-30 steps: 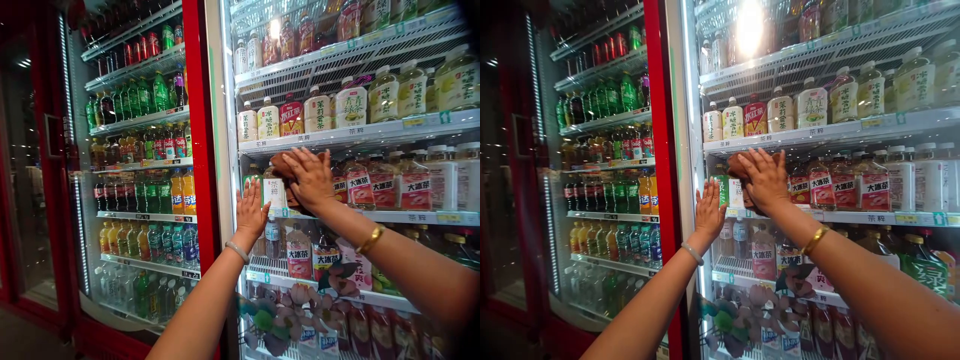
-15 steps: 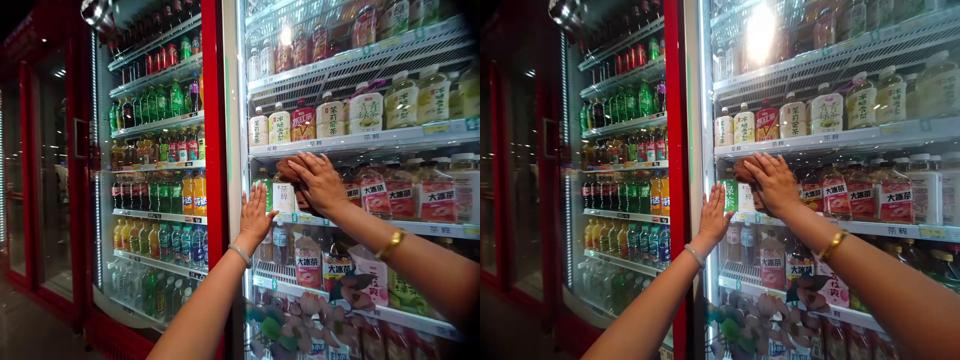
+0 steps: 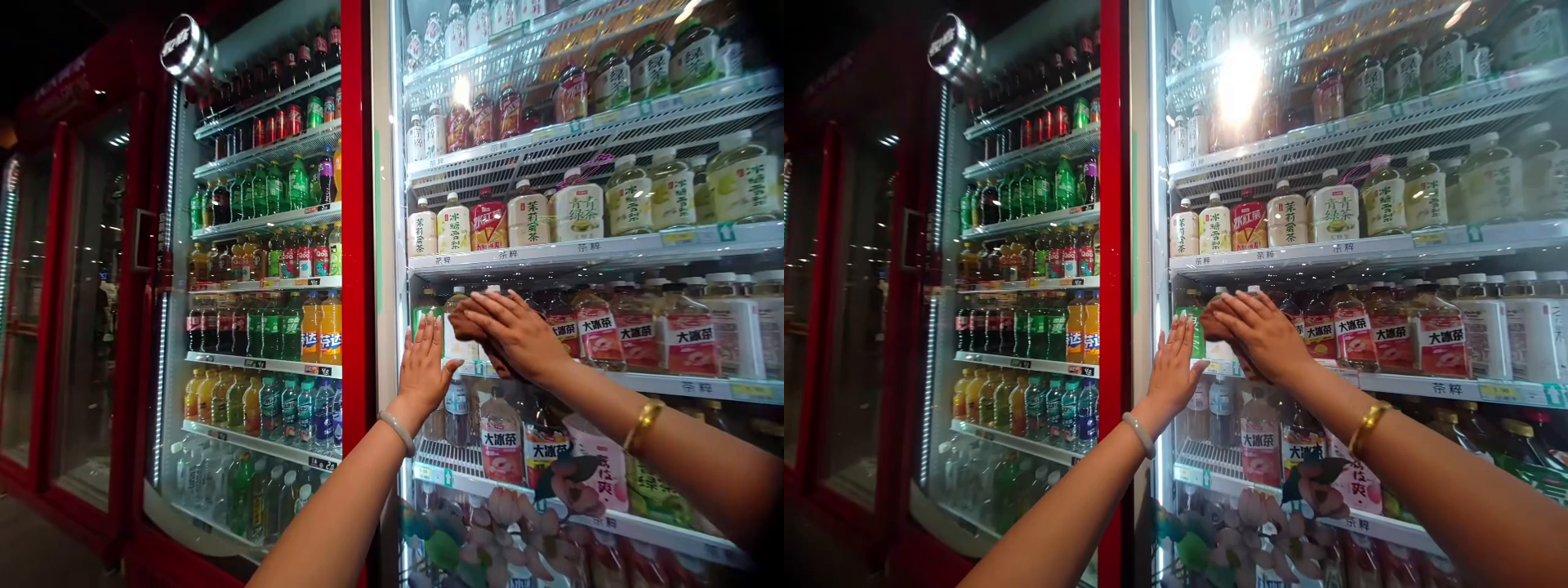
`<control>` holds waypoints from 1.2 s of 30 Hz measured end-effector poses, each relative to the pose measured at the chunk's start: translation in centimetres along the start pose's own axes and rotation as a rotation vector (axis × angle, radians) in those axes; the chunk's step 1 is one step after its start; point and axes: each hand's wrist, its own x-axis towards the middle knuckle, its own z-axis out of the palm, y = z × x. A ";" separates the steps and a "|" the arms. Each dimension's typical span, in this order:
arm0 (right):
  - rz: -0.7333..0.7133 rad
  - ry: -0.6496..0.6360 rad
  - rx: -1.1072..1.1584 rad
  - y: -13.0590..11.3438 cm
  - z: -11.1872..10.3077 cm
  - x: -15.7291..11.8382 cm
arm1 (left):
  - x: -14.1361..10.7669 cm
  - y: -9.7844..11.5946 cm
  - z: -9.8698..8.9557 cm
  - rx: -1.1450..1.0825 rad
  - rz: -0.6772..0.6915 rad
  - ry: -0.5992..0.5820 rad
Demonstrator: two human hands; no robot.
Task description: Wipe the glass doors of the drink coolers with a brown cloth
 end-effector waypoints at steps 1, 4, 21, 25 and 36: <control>0.065 0.022 -0.019 0.1 0.2 0.9 | 0.6 0.3 -0.2 -0.022 -0.034 -0.004; 0.123 0.036 -0.030 -1.5 1.2 2.7 | 2.1 1.0 -0.8 -0.052 -0.153 -0.021; -0.061 -0.139 0.008 -2.7 0.0 -2.7 | 0.8 2.5 -0.7 0.020 -0.100 -0.110; -0.119 -0.087 0.006 -2.3 0.6 -3.2 | 1.6 1.1 1.1 0.041 -0.009 -0.045; -0.333 0.113 0.179 0.5 0.3 -1.4 | 2.0 0.5 1.5 0.109 0.128 0.238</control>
